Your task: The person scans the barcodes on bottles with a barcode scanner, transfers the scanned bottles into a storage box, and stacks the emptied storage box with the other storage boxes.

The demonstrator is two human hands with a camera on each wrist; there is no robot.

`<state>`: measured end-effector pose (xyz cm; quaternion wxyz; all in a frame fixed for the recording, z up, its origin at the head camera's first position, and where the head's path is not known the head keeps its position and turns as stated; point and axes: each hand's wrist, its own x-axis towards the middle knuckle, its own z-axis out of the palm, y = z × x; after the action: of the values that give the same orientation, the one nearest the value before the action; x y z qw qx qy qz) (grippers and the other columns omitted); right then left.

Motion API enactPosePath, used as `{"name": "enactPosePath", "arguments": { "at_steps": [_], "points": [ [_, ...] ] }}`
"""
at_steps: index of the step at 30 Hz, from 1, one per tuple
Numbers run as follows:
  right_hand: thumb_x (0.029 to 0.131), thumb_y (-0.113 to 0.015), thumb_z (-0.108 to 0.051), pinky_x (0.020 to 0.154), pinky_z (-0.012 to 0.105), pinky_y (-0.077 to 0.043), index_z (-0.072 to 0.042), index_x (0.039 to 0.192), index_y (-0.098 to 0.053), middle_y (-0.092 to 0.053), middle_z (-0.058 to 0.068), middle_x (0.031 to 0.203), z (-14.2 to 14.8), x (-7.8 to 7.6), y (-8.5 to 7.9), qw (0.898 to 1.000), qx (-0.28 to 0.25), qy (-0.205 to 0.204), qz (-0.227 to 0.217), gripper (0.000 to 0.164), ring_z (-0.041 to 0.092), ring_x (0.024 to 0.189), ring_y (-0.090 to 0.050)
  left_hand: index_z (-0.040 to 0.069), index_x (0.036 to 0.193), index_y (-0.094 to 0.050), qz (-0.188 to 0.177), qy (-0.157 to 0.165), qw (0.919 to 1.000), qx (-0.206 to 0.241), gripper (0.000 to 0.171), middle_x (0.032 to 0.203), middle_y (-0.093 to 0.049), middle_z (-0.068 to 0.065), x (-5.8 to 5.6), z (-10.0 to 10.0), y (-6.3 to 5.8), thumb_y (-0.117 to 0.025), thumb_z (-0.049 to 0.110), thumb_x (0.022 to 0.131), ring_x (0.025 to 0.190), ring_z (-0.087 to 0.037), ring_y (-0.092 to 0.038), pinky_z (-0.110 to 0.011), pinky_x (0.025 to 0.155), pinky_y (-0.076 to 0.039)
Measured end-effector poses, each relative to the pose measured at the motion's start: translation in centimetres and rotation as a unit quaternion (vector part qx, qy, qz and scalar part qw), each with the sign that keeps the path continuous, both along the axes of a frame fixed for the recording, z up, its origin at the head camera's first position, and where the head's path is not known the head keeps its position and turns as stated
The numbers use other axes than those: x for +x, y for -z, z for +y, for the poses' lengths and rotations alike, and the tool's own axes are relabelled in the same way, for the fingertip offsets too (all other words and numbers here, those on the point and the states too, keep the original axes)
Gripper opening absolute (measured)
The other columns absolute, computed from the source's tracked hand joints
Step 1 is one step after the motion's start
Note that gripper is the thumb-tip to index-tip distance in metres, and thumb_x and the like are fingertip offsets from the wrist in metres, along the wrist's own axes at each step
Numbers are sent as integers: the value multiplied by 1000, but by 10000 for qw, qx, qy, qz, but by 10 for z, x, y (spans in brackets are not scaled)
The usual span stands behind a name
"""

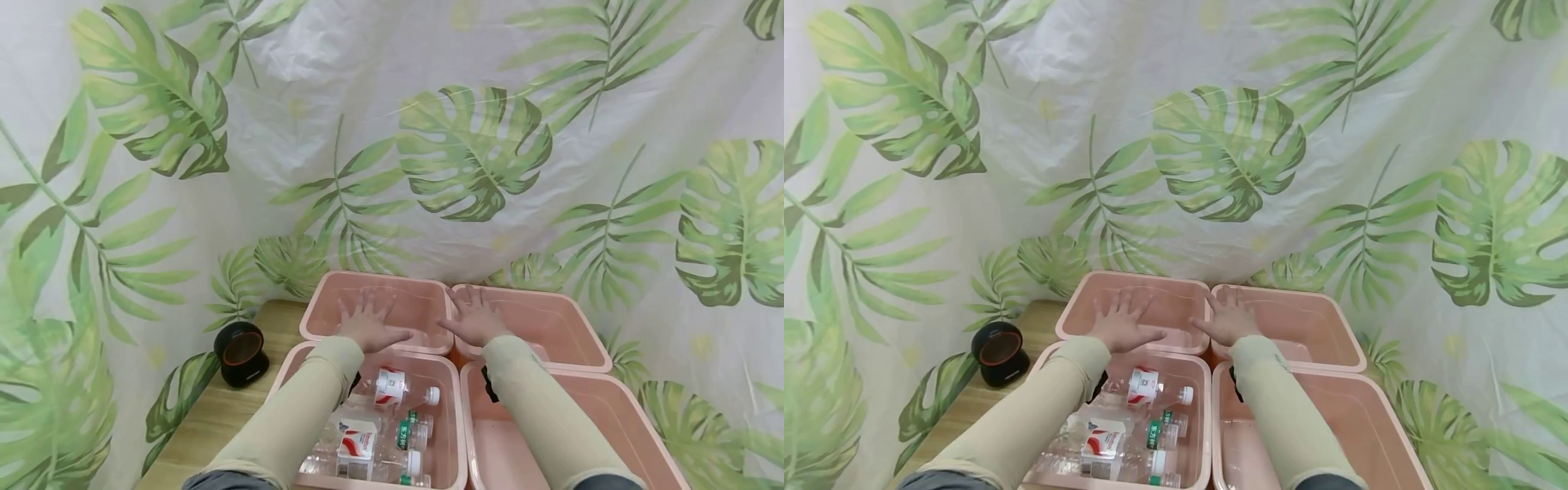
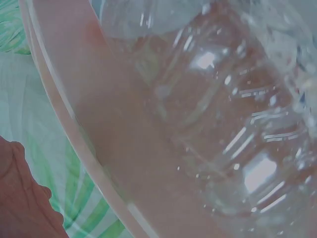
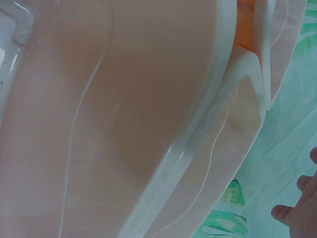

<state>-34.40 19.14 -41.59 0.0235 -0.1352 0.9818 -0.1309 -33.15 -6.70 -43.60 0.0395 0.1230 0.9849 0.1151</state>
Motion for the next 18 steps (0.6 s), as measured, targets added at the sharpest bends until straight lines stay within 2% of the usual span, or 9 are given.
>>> {"name": "enactPosePath", "arguments": {
  "at_steps": [3,6,12,18],
  "points": [
    [99,-50,-67,115,75,-8,-19,165,-25,-9,23,169,7,2,0,9999,-164,-46,29,86,51,152,-8,31,166,-16,-53,11,9998,180,97,170,8,-16,2,-1,-1,-45,83,90,154,-40,13,-72,113,14],
    [100,-51,-63,115,75,-9,-16,165,-26,-12,25,168,16,6,1,9996,-247,-113,12,84,54,150,-10,30,166,-19,-70,-5,9991,429,96,171,3,-17,2,-5,-1,-49,80,90,155,-40,8,-70,116,8],
    [102,-53,-57,112,79,-9,-13,163,-29,-13,28,167,35,19,-2,9981,-514,-328,-14,79,58,149,-10,21,165,-25,-9,134,9977,668,93,169,-12,-23,-1,-16,-3,-52,73,93,154,-45,-10,-69,118,-13],
    [103,-53,-55,113,77,-10,-12,163,-29,-16,28,166,52,30,-11,9979,-394,-501,102,78,52,151,-11,12,165,-24,64,406,9928,1123,90,166,-23,-24,6,-29,-17,-52,65,98,150,-48,-21,-67,115,-25]
  ]
}}
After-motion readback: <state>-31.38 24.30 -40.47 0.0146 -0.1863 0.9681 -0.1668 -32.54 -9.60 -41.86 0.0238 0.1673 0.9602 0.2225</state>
